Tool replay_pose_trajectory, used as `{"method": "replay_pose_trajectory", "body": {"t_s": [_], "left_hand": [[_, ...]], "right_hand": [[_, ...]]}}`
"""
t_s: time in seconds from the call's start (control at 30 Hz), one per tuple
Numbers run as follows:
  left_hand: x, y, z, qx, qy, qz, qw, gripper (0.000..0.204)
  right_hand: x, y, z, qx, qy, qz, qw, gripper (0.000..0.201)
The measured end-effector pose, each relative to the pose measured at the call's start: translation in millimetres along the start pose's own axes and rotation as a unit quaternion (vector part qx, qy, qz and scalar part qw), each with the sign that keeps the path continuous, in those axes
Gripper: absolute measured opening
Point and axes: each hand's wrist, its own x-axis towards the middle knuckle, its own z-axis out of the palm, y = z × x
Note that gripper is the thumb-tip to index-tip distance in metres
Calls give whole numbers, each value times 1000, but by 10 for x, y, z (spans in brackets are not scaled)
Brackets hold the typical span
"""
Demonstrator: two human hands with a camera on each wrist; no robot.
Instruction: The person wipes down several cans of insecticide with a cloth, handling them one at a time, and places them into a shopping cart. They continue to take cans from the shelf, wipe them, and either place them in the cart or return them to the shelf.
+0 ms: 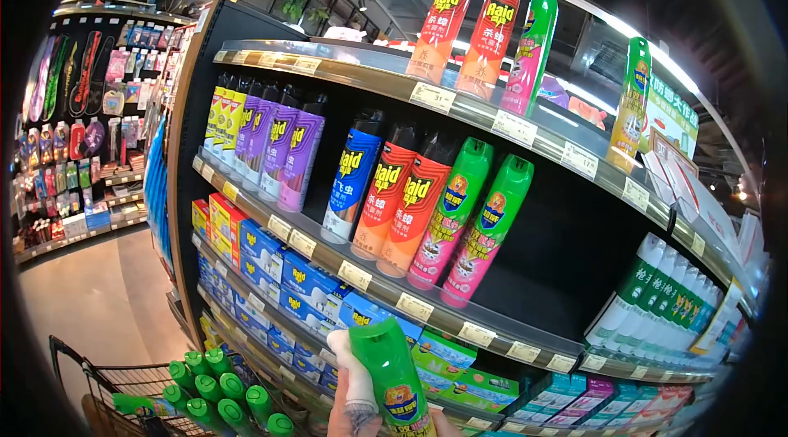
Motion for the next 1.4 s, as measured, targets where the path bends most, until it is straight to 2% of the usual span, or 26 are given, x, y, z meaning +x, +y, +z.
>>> {"method": "replay_pose_trajectory", "body": {"t_s": [0.03, 0.07, 0.1, 0.13, 0.17, 0.2, 0.23, 0.3, 0.33, 0.43, 0.5, 0.6, 0.63, 0.67, 0.7, 0.77, 0.8, 0.87, 0.9, 1.0, 1.1, 1.13, 1.23, 1.3, 1.37, 1.4], "left_hand": [[-16, -37, -2, -36, -14, -20, 999, 66], [-44, -80, 0, -71, -28, -41, 996, 70], [-86, -125, 45, -75, -30, -43, 996, 70], [-143, -179, 126, -240, 5, -101, 965, 68], [-215, -268, 184, -397, 40, -157, 903, 65], [-302, -463, 182, -331, -69, -167, 926, 75], [-200, -355, 123, -244, -86, -98, 961, 68], [-201, -286, 88, -146, -106, -53, 982, 64], [-207, -273, 80, -150, -111, -51, 981, 64], [-200, -267, 69, -187, -181, -90, 961, 62], [-212, -254, 84, -191, -197, -97, 957, 60], [-208, -265, 62, -197, -217, -92, 952, 57], [-225, -285, 56, -209, -232, -100, 945, 56], [-246, -338, 70, -288, -257, -149, 910, 53], [-266, -352, 67, -290, -258, -147, 910, 53], [-288, -339, 46, -334, -245, -230, 880, 50], [-287, -332, 40, -336, -246, -230, 880, 50], [-279, -310, 43, -368, -198, -317, 851, 48], [-266, -283, 47, -369, -199, -316, 851, 48], [-221, -208, 78, -452, -86, -506, 729, 40], [-169, -247, 56, -432, -82, -500, 746, 38], [-186, -283, 69, -456, -56, -487, 743, 40], [-176, -470, 30, -478, -95, -476, 732, 41], [-179, -479, 43, -505, -83, -474, 716, 40], [-167, -451, 40, -506, -68, -503, 698, 39], [-176, -461, 55, -505, -68, -502, 699, 39]], "right_hand": [[16, -11, 37, 33, -20, 22, 999, 75], [15, -33, 119, 46, 23, 14, 999, 74], [33, -66, 126, 45, 25, 18, 999, 74], [70, -113, 111, 37, 33, 14, 999, 73], [91, -129, 112, 29, 42, 11, 999, 72], [129, -74, 130, 21, 59, -11, 998, 71], [158, -51, 148, 21, 63, -6, 998, 71], [217, -22, 165, 124, 111, 14, 986, 73], [228, 10, 149, 62, 126, -3, 990, 76], [325, 14, 101, 14, 161, -40, 986, 76], [338, 101, 116, 15, 186, -33, 982, 74], [386, 162, 153, 64, 294, -78, 950, 75], [386, 182, 148, 63, 296, -80, 950, 75], [382, 192, 129, 59, 302, -80, 948, 75], [380, 197, 121, 56, 309, -78, 946, 75], [375, 195, 160, 77, 331, -111, 934, 73], [349, 242, 173, 102, 337, -114, 929, 74], [323, 256, 188, 125, 345, -116, 923, 74], [302, 228, 201, 116, 336, -122, 927, 72], [268, 124, 262, 122, 325, -113, 931, 70], [286, 11, 391, 171, 320, -70, 929, 68], [294, -24, 430, 188, 318, -55, 928, 68], [312, -78, 485, 238, 310, -15, 920, 66], [318, -44, 473, 229, 311, -18, 922, 63], [323, -100, 443, 190, 303, 43, 933, 65], [322, -6, 423, 167, 303, 38, 937, 64]]}}
